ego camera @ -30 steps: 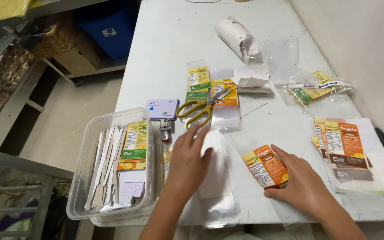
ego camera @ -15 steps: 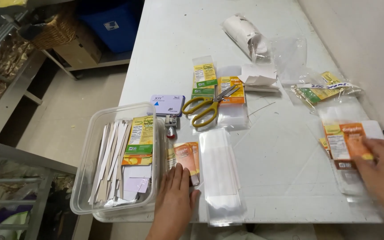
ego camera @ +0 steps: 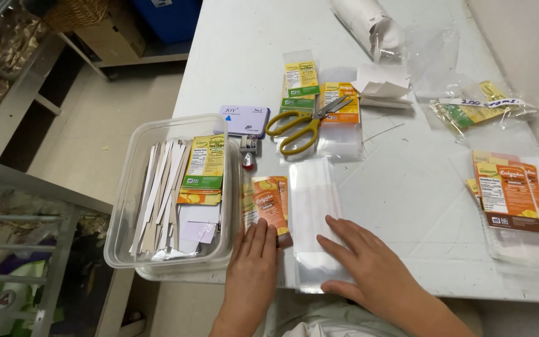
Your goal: The person places small labels onto clear plastic bags by hand and then puts the labeled bags into a plastic container.
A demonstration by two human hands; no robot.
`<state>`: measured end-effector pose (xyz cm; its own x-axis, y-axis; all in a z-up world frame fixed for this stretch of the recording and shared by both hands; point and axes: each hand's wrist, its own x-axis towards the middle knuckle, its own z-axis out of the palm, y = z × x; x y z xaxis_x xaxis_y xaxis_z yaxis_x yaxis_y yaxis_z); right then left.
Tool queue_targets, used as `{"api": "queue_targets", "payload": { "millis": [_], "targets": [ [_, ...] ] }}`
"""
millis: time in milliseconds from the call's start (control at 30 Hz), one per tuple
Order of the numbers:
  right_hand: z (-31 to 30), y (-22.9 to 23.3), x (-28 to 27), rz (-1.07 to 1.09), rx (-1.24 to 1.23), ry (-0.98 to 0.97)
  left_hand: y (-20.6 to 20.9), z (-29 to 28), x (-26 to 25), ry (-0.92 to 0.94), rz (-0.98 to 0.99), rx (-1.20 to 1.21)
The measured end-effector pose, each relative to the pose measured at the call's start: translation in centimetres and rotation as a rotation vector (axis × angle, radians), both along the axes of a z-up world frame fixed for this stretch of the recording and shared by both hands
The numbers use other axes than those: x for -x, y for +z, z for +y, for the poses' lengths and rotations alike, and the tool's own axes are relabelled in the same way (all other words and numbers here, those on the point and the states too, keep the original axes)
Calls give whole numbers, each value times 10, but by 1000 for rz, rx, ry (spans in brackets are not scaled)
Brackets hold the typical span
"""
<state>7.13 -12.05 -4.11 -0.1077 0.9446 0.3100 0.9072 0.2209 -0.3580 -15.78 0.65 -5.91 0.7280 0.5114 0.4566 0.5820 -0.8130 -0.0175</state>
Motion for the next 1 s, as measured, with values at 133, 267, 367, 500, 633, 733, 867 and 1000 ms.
{"api": "queue_targets", "payload": {
  "millis": [133, 267, 367, 500, 633, 733, 867, 1000],
  "targets": [
    [1, -7, 3, -72, 10, -13, 4, 1, 3, -41, -73, -29],
    [-4, -3, 6, -80, 25, 60, 7, 2, 6, -84, -140, 73],
    [-7, 1, 9, -62, -41, 90, 6, 3, 9, -99, -150, 150],
    [-11, -5, 3, -45, -81, 130, 10, 4, 12, -116, -208, 309],
    [-21, 18, -12, 137, -21, 103, 18, 2, 11, -85, -240, 366],
    [-40, 37, -33, 93, -96, 66, 23, 1, 12, -78, -243, 431],
    [-72, 27, -64, -40, -143, -84, 15, 4, 15, -47, -252, 503],
    [-96, -14, -86, -177, -136, -100, 15, 2, 8, -39, -386, 367]
  ]
}}
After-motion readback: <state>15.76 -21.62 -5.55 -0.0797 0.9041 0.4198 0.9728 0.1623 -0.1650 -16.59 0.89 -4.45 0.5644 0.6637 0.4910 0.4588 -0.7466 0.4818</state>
